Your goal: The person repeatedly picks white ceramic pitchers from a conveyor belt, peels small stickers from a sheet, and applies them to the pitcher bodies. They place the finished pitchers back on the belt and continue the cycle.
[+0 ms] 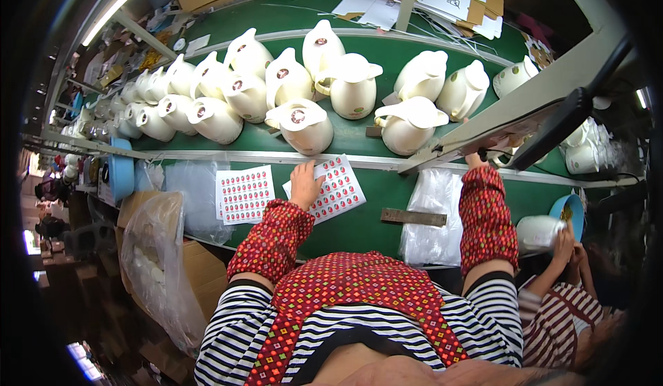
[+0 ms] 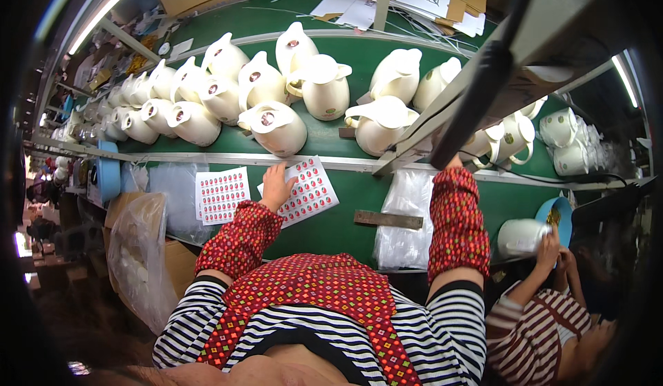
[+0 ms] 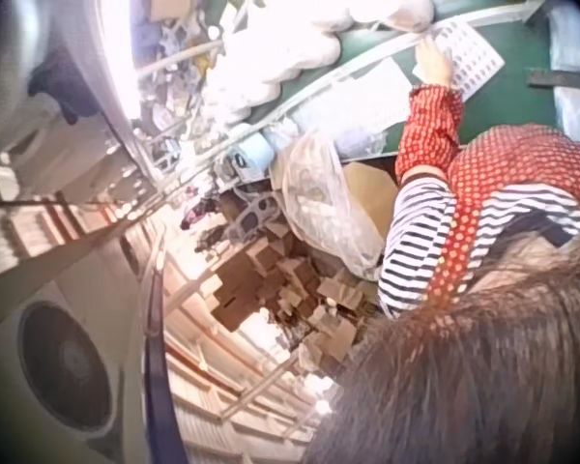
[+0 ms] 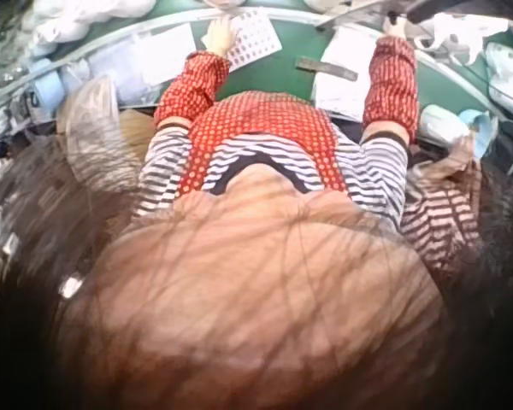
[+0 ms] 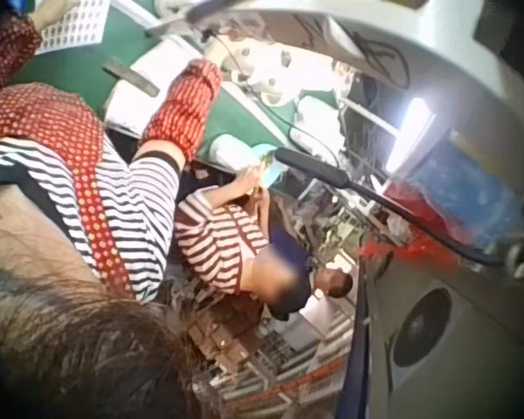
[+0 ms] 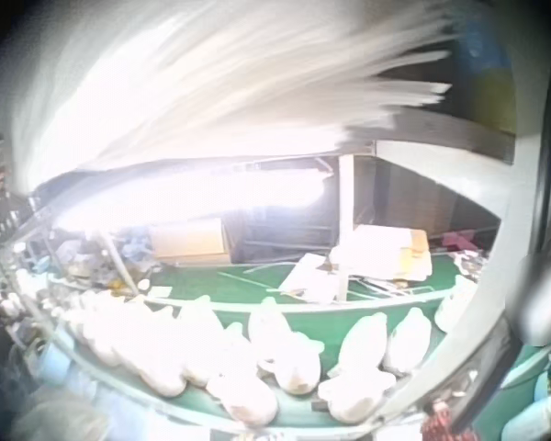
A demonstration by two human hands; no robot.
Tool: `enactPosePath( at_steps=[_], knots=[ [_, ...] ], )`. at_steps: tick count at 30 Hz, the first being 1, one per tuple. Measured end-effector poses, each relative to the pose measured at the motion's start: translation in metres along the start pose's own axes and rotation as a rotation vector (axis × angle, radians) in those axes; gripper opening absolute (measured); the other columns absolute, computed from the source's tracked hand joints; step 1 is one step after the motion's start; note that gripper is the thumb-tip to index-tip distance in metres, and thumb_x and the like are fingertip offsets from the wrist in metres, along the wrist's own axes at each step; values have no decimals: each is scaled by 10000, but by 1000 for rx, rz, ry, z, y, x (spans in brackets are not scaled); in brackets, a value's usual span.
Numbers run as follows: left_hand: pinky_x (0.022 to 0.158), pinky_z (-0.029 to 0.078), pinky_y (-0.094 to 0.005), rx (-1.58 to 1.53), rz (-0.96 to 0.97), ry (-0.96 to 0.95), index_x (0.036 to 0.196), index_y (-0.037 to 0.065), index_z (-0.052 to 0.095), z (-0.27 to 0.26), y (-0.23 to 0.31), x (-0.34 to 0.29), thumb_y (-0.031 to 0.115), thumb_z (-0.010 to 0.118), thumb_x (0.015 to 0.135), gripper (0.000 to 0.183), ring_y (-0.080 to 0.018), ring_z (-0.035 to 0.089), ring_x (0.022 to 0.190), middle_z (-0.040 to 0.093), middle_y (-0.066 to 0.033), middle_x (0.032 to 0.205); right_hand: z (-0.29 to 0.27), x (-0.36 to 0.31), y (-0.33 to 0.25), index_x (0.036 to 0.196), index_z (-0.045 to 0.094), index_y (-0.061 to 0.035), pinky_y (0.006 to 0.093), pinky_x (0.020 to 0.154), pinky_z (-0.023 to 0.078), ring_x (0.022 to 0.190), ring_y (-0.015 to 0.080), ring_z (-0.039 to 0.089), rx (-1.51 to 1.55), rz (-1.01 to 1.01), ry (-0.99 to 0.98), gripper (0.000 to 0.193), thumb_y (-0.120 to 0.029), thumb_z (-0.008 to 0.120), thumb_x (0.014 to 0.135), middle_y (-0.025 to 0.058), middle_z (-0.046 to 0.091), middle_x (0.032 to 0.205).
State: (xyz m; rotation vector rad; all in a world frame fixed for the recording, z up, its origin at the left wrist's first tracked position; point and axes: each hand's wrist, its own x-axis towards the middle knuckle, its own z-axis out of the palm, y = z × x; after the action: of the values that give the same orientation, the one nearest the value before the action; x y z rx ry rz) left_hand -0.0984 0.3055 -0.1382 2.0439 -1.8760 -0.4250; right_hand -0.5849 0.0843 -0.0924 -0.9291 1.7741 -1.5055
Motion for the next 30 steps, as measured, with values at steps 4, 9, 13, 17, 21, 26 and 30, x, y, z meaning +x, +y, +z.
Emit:
enactPosePath(
  at_steps=[4,9,13,17,21,26,30],
  knots=[
    [1023,442,-464,45,-9,-67,1208,61,688,12,-5,6,251,801,869,405,-355,576,1176,658,-150,1205,-40,-134,15,1135,675,-26,291,709,512,749,127,600,-78,-11,-46,183,-149,671,1000,42,662,902],
    [893,534,-441,-280,-14,-155,918,40,749,15,3,-4,163,759,900,125,-377,655,1003,682,-162,1003,-30,-288,-44,1152,706,-49,302,723,524,818,155,655,-240,-47,-574,195,-141,702,980,64,700,939],
    [812,561,-444,-442,111,-256,973,5,745,-32,33,-14,143,709,944,145,-387,701,904,712,-196,965,11,-329,-107,1135,732,-60,401,876,525,988,310,657,-395,-644,-740,256,-75,764,881,112,702,1050],
    [783,561,-457,-492,260,-367,1021,7,741,-107,75,-25,127,669,958,154,-408,704,882,723,-207,957,40,-338,-141,1171,734,-88,467,1015,433,1132,285,600,-531,-909,-715,313,-102,759,859,61,673,1172],
    [760,556,-444,-477,349,-397,1010,-6,721,-155,104,-34,93,645,960,134,-408,698,856,716,-208,941,35,-338,-139,1173,748,-120,523,1062,376,1146,255,585,-573,-1026,-711,323,-125,755,849,27,667,1178],
    [732,545,-439,-579,294,-391,1001,-27,700,-176,114,-42,99,630,968,148,-413,686,810,700,-228,900,24,-349,-151,1146,765,-144,544,1064,384,1109,252,608,-534,-1097,-687,322,-121,770,825,14,681,1167],
    [712,538,-450,-664,189,-452,992,-35,694,-189,118,-43,131,621,984,182,-429,683,791,682,-247,860,17,-364,-167,1124,771,-140,535,1042,411,1092,252,617,-497,-1131,-649,328,-107,791,799,19,687,1155]
  ],
)
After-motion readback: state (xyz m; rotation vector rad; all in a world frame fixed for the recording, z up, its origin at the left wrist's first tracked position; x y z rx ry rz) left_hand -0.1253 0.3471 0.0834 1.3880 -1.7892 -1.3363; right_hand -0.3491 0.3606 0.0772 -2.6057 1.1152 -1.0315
